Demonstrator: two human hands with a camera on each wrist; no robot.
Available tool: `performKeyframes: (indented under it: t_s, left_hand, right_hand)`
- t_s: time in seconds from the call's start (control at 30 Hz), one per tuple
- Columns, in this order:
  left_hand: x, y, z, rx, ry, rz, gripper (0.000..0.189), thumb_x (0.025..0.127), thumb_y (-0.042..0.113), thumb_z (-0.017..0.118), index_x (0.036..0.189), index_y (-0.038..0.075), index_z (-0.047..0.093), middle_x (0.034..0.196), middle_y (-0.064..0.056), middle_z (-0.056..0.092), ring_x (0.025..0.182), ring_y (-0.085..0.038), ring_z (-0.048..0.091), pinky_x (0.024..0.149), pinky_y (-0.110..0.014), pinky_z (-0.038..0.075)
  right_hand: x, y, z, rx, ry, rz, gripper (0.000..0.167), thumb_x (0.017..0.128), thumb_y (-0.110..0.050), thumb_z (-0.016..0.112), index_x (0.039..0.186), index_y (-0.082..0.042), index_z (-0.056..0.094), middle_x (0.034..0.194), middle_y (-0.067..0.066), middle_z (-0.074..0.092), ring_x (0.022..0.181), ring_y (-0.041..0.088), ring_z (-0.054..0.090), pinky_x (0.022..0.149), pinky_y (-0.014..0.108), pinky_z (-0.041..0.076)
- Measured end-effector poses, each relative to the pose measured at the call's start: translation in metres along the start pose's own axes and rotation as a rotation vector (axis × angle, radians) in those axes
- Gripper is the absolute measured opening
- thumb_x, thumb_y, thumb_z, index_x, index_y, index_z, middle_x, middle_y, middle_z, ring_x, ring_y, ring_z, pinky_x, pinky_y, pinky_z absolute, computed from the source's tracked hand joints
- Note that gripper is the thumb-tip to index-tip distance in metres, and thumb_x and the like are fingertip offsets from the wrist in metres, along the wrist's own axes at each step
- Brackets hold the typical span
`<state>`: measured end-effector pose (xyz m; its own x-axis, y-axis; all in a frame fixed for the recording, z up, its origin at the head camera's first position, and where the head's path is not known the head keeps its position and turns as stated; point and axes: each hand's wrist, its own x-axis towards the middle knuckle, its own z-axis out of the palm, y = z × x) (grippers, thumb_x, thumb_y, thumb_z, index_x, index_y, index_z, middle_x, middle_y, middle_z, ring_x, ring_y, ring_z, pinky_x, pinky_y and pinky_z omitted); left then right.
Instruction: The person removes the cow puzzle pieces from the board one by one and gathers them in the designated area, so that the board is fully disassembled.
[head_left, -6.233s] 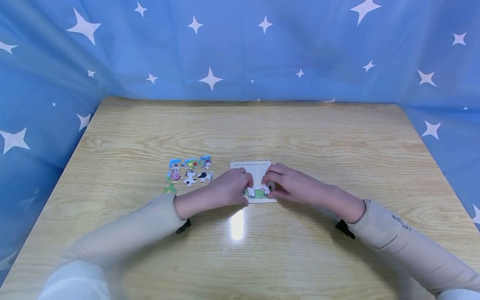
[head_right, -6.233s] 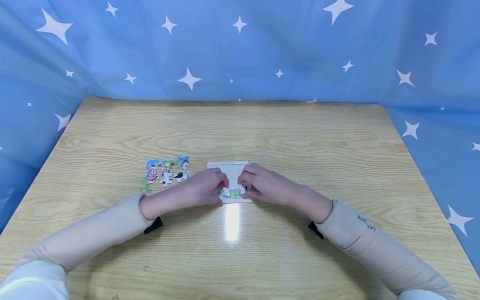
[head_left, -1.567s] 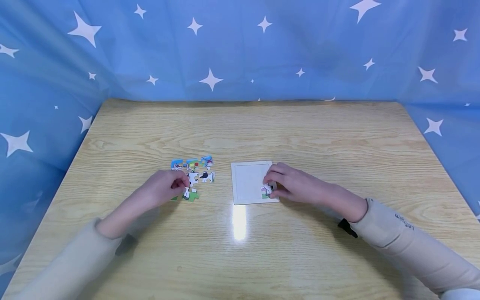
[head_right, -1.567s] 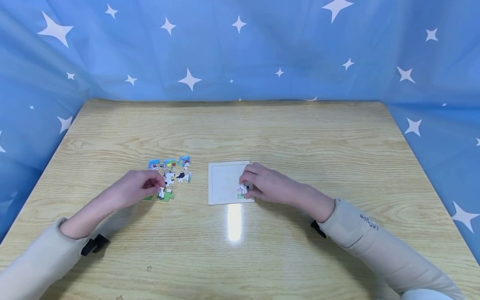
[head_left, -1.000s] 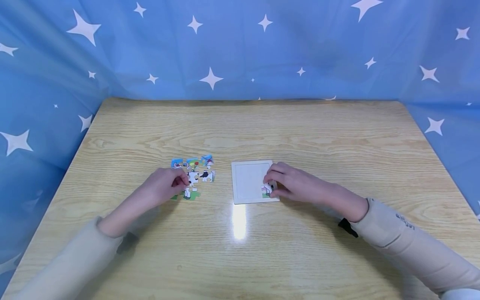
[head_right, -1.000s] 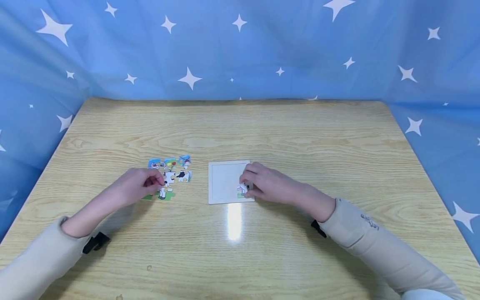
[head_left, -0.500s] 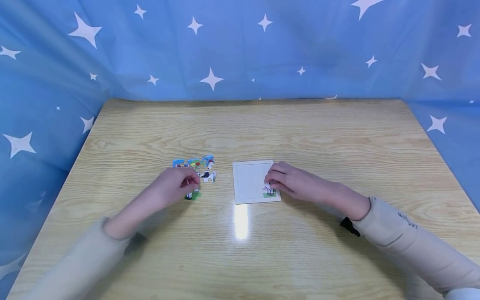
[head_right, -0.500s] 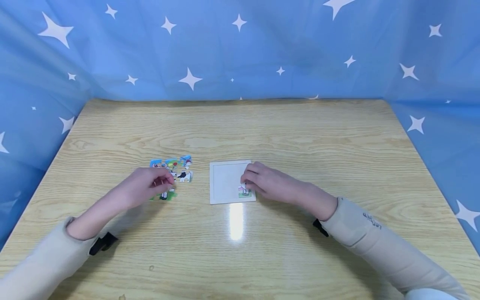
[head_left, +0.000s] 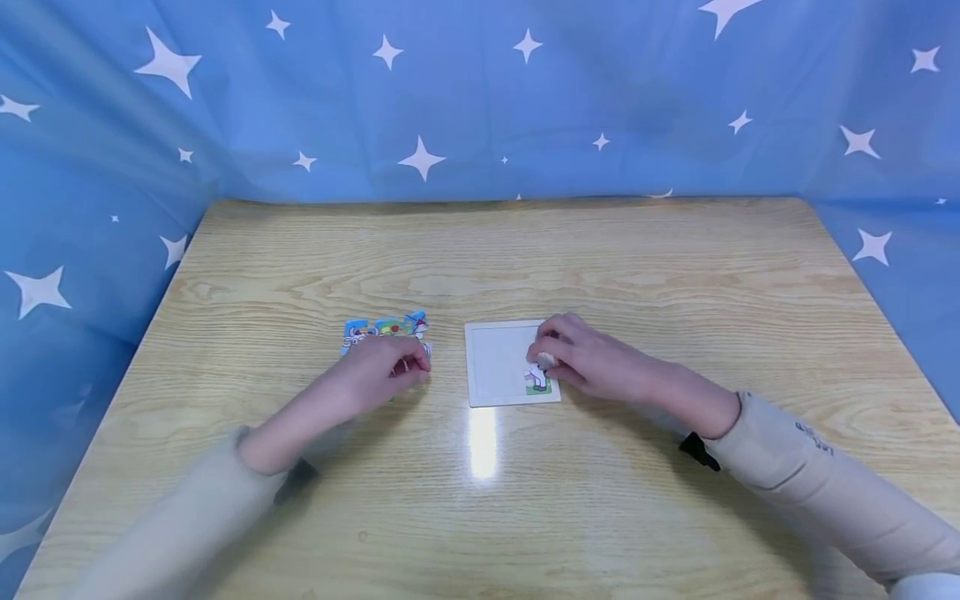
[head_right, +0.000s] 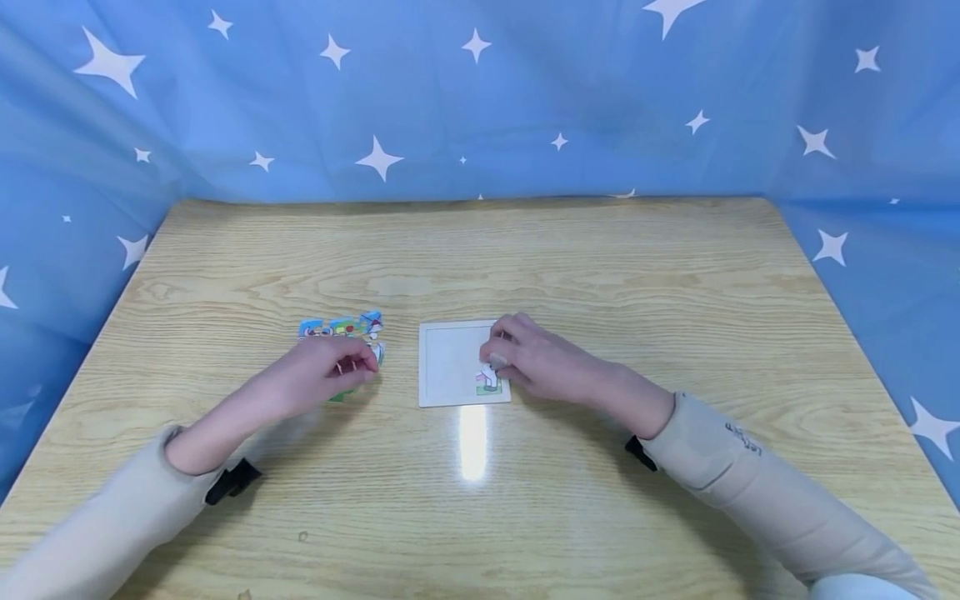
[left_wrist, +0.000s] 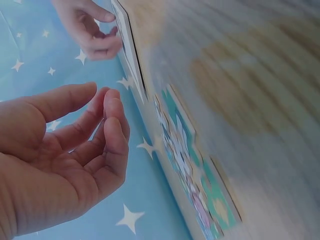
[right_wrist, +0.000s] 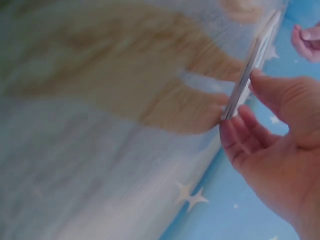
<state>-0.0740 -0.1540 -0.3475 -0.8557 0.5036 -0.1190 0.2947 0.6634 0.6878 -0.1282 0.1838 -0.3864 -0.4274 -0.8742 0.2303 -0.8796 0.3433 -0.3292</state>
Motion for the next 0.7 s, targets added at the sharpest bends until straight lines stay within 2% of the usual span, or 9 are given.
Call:
performKeyframes:
  t_s: [0.27, 0.47, 0.7]
  left_hand:
    - [0.014, 0.011, 0.013, 0.021, -0.046, 0.031, 0.005, 0.097, 0.003, 0.066, 0.094, 0.005, 0.07, 0.082, 0.003, 0.064, 0.075, -0.012, 0.054, 0.07, -0.027, 0.047]
    - [0.026, 0.019, 0.025, 0.01, -0.083, 0.059, 0.007, 0.095, 0.001, 0.064, 0.093, 0.006, 0.069, 0.079, 0.003, 0.063, 0.071, -0.009, 0.052, 0.069, -0.025, 0.047]
    - [0.041, 0.029, 0.037, 0.07, -0.139, 0.074, 0.007, 0.095, 0.001, 0.063, 0.097, 0.005, 0.068, 0.08, 0.002, 0.061, 0.07, -0.01, 0.051, 0.068, -0.023, 0.045]
  right_hand:
    - [0.0, 0.0, -0.003, 0.007, -0.039, 0.094, 0.036, 0.089, -0.003, 0.079, 0.12, -0.004, 0.061, 0.129, 0.02, 0.054, 0.121, 0.036, 0.048, 0.091, 0.045, 0.05]
    - [0.0, 0.001, -0.004, -0.005, -0.037, 0.089, 0.036, 0.09, -0.007, 0.079, 0.121, -0.004, 0.061, 0.131, 0.022, 0.053, 0.122, 0.037, 0.048, 0.094, 0.049, 0.048]
    - [-0.001, 0.003, -0.004, -0.016, -0.039, 0.093, 0.037, 0.091, -0.009, 0.079, 0.122, -0.004, 0.061, 0.133, 0.024, 0.052, 0.124, 0.039, 0.046, 0.097, 0.052, 0.045]
